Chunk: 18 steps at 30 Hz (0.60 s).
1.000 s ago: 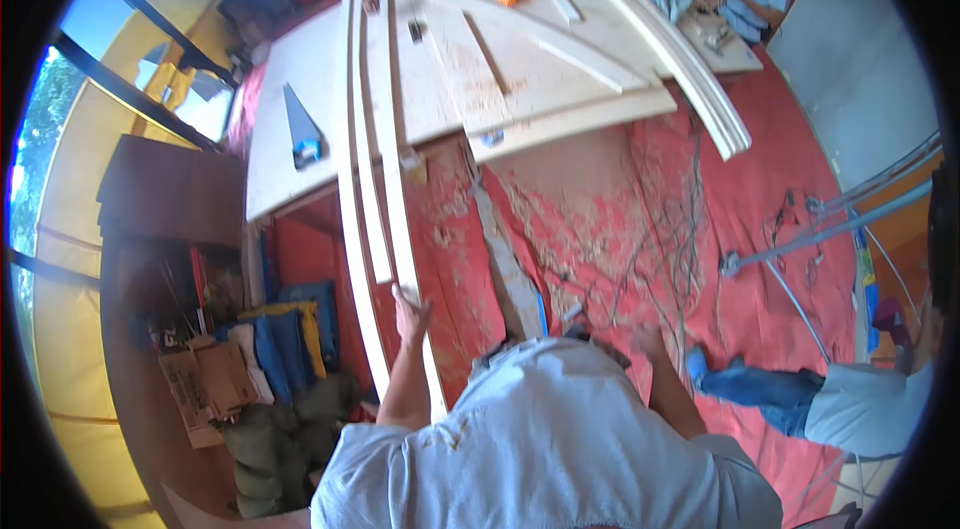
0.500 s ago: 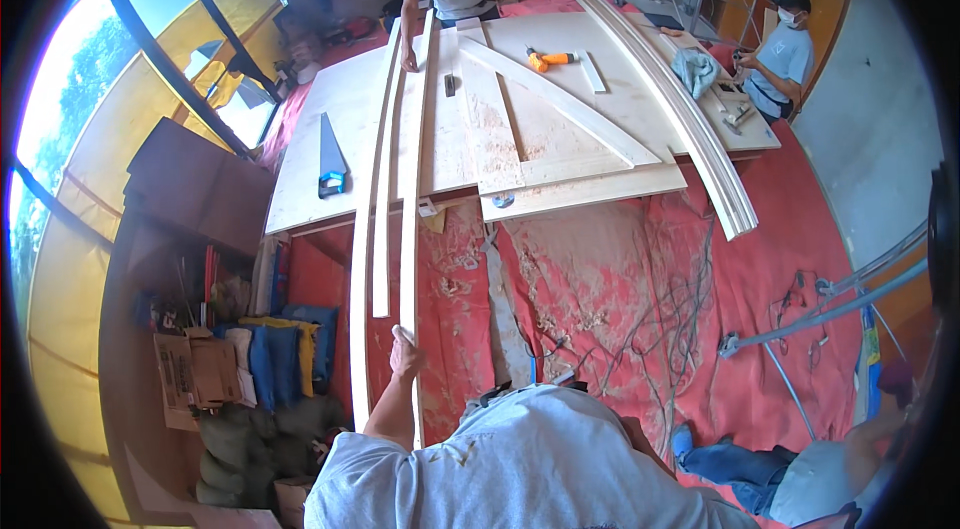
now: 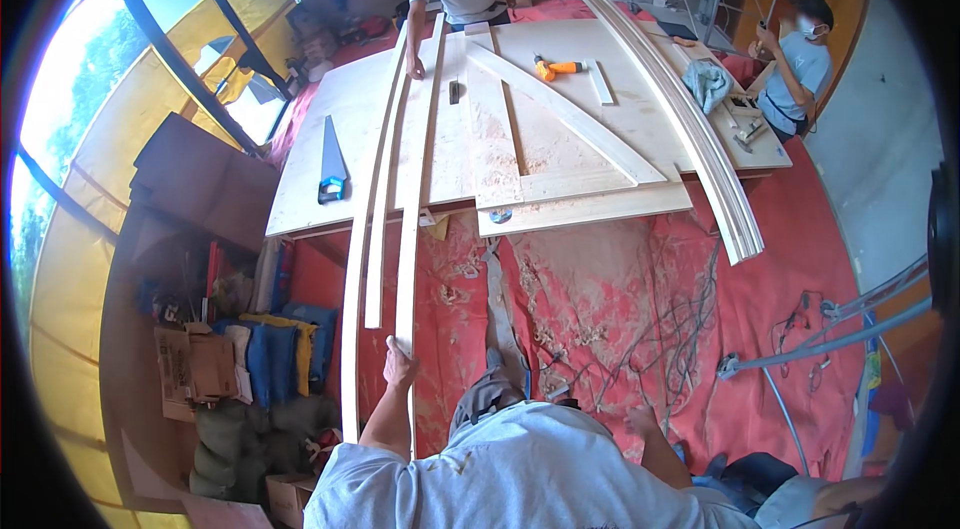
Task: The person assembles a wooden door frame and panel using a power drill to drive screws into wood boards laid out on a table, occasionally moving boards and checking alignment by hand.
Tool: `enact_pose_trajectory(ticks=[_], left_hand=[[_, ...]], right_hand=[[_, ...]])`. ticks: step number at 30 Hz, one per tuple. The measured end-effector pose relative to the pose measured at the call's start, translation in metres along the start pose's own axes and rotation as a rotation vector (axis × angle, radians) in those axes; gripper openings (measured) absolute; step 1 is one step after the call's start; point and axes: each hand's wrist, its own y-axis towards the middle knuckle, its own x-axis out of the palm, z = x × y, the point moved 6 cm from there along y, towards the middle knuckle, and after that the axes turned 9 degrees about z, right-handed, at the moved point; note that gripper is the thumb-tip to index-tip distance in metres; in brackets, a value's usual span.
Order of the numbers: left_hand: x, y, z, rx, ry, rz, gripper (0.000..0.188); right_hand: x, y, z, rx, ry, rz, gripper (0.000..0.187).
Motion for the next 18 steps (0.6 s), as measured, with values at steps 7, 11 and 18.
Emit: enact_pose_trajectory(ticks=[7,11,18], left_hand=[[0.01,0.035,0.01,-0.018,-0.117,-0.022,0.103],[0.008,0.029,0.004,-0.093,-0.152,-0.108,0.092],[0.025,0.048,0.023,-0.037,-0.3,-0.156,0.063]], right_hand=[[0.026,0.043,-0.033,-0.097,0.163,-0.067,0.018],[0.063,0.002,-0.103,-0.612,-0.378,-0.026,0.016],[0.109,0.074,-0.116,-1.04,-0.953,0.034,0.03]])
